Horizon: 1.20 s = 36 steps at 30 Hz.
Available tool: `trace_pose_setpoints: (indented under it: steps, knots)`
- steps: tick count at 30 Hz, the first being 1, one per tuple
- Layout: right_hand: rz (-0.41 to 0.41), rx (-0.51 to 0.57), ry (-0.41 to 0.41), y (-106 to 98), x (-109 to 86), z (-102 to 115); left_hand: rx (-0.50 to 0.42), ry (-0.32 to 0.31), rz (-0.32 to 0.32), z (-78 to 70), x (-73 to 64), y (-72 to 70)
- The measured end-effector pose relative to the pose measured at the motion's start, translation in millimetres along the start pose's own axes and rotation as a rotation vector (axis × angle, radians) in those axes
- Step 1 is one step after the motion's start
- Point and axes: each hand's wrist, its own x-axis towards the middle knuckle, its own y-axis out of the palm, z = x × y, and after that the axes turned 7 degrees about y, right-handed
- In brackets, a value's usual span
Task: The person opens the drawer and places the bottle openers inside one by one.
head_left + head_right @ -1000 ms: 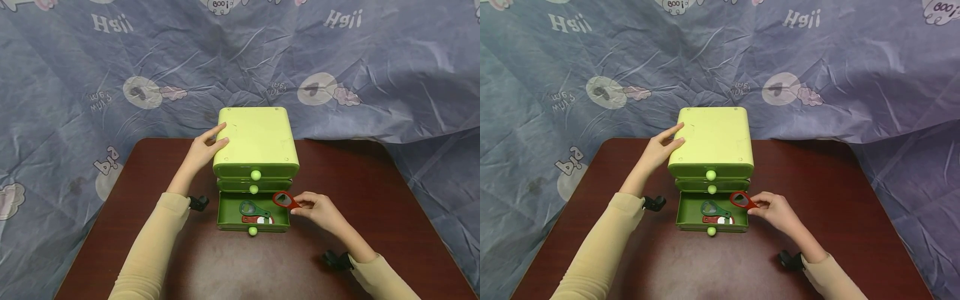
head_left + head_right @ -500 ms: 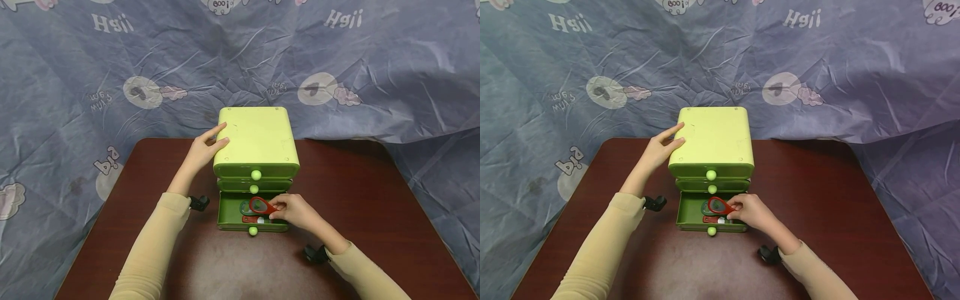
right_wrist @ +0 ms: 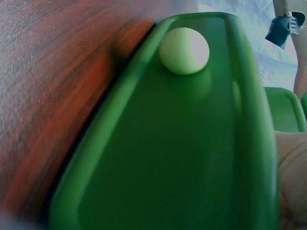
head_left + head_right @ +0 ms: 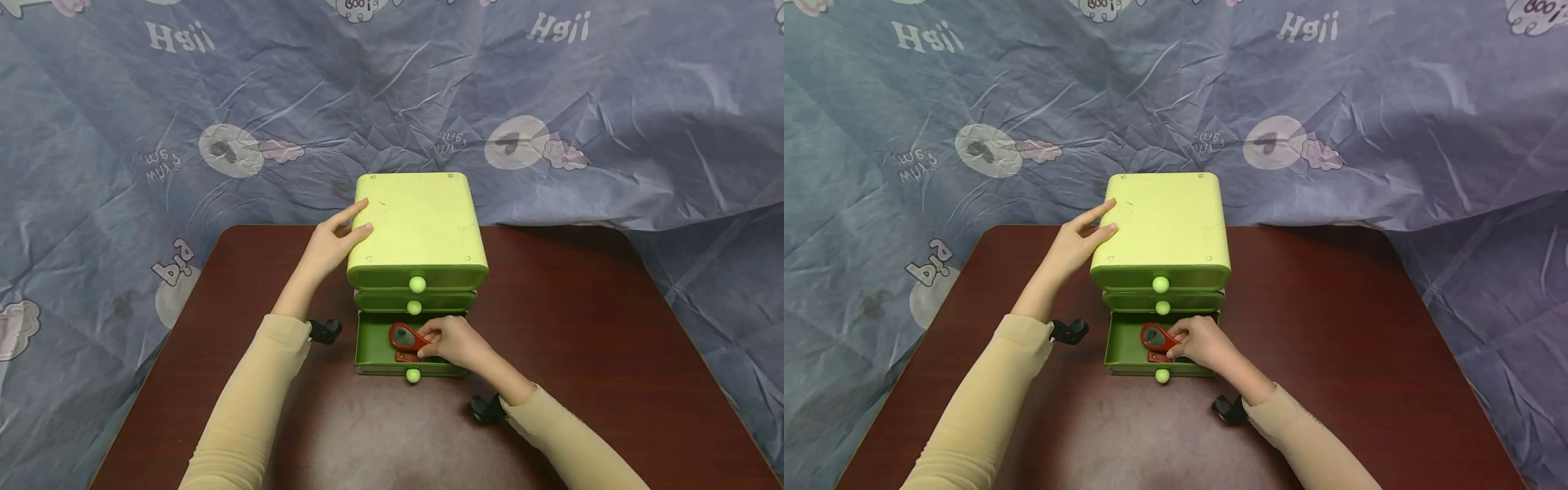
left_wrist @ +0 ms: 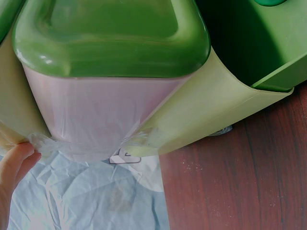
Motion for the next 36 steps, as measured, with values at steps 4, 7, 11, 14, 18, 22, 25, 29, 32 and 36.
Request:
trace_pose_setpoints:
  steps: [4, 7, 11, 14, 18, 22, 25, 29, 32, 36]
  knots:
    - [0.010, 0.000, 0.028, 7, 3.9, 2, 0.010, 0.001, -0.003, 0.2, -0.2, -0.1]
    - [-0.001, -0.002, 0.033, 11, 5.1, 2, 0.003, 0.004, -0.003, 0.0, -0.3, 0.6]
    - [-0.032, -0.021, 0.022, 14, 6.1, 1, -0.009, 0.007, -0.010, -0.5, -0.5, 1.8]
    - [-0.065, -0.057, 0.005, 15, 5.9, 2, -0.009, 0.010, -0.014, -1.0, -0.3, 2.2]
    - [-0.100, -0.111, 0.000, 14, 2.1, 4, -0.013, 0.012, -0.017, -1.8, 0.0, 2.3]
    - [-0.118, -0.110, -0.012, 10, -4.7, 4, -0.022, 0.011, -0.018, -2.0, 0.6, 1.9]
    - [-0.126, -0.067, -0.045, 5, -11.2, 4, -0.021, 0.010, -0.017, -1.7, 1.2, 1.7]
    - [-0.106, 0.026, -0.072, -1, -22.5, 6, -0.018, 0.007, -0.016, -1.2, 0.9, 1.6]
    - [-0.069, 0.116, -0.075, -6, -31.7, 10, -0.019, 0.008, -0.016, -0.8, 0.5, 1.4]
    - [-0.004, 0.206, -0.081, -7, -44.6, 14, -0.010, 0.010, -0.021, 0.8, -0.1, 1.0]
